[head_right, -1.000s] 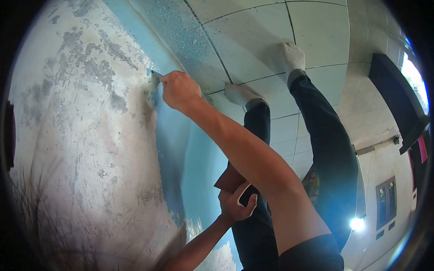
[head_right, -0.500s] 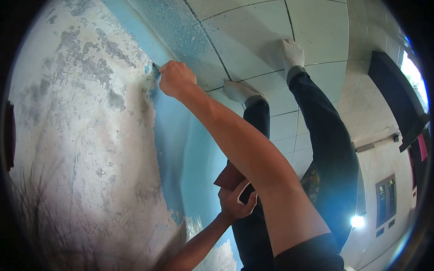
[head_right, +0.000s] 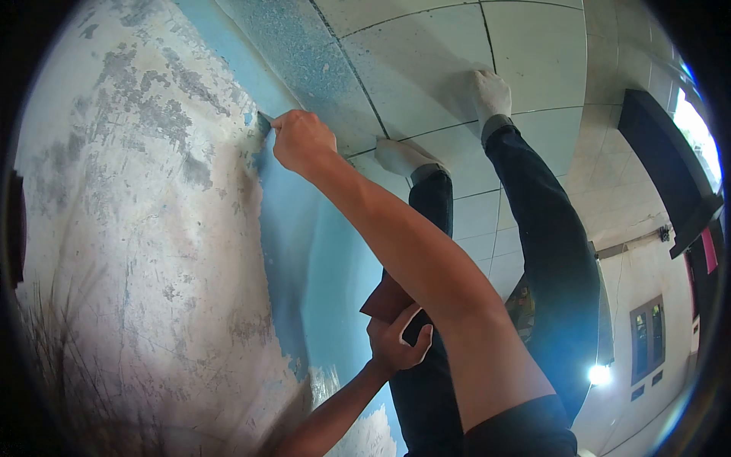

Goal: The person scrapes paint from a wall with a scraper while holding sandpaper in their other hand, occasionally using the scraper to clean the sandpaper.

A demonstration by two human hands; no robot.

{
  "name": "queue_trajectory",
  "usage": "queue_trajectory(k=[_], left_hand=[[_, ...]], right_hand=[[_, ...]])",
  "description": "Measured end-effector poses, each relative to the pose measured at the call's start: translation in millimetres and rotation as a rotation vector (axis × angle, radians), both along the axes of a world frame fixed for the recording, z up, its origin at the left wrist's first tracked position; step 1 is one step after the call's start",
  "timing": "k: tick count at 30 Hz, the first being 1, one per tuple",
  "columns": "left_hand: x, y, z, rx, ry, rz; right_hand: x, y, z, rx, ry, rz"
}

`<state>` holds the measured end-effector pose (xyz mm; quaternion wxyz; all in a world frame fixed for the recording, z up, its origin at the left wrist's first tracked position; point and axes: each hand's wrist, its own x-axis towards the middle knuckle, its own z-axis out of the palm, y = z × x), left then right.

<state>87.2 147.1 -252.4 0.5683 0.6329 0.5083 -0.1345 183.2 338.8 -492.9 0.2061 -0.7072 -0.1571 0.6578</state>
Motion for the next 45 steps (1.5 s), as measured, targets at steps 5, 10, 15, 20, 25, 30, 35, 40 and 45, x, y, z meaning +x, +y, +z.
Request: queue_trajectory(k=[5,10,15,20,25,30,35,40,45], left_hand=[[0,6,0,-0.022,0.020,-0.033],[0,2,1,-0.006,0.002,-0.010],[0,5,0,-0.002,0.013,-0.034],[1,4,-1,0.016,0.000,-0.017],[-2,1,-2,0.009,-0.019,0.008],[3,-1,-1,0.001,-0.027,-0.004],[6,-11,2,0.026,-0.033,0.017],[2,-27,8,-0.029,-0.039,0.058],[15,-47,17,0.285,0.200,0.115]], right_hand=[[1,-2,7,0.064,0.050,0.046],[-3,3,-1,-0.038,0.045,0.033],[-3,-1,5,0.027,0.023,0.032],[2,6,1,-0.017,0.072,0.073],[13,-24,25,0.081,0.079,-0.210],[9,-48,42,0.013,0.162,-0.311],[29,-83,73,-0.066,0.275,-0.248],[93,-123,109,-0.147,0.456,-0.178],[163,-156,167,-0.277,0.561,-0.086]])
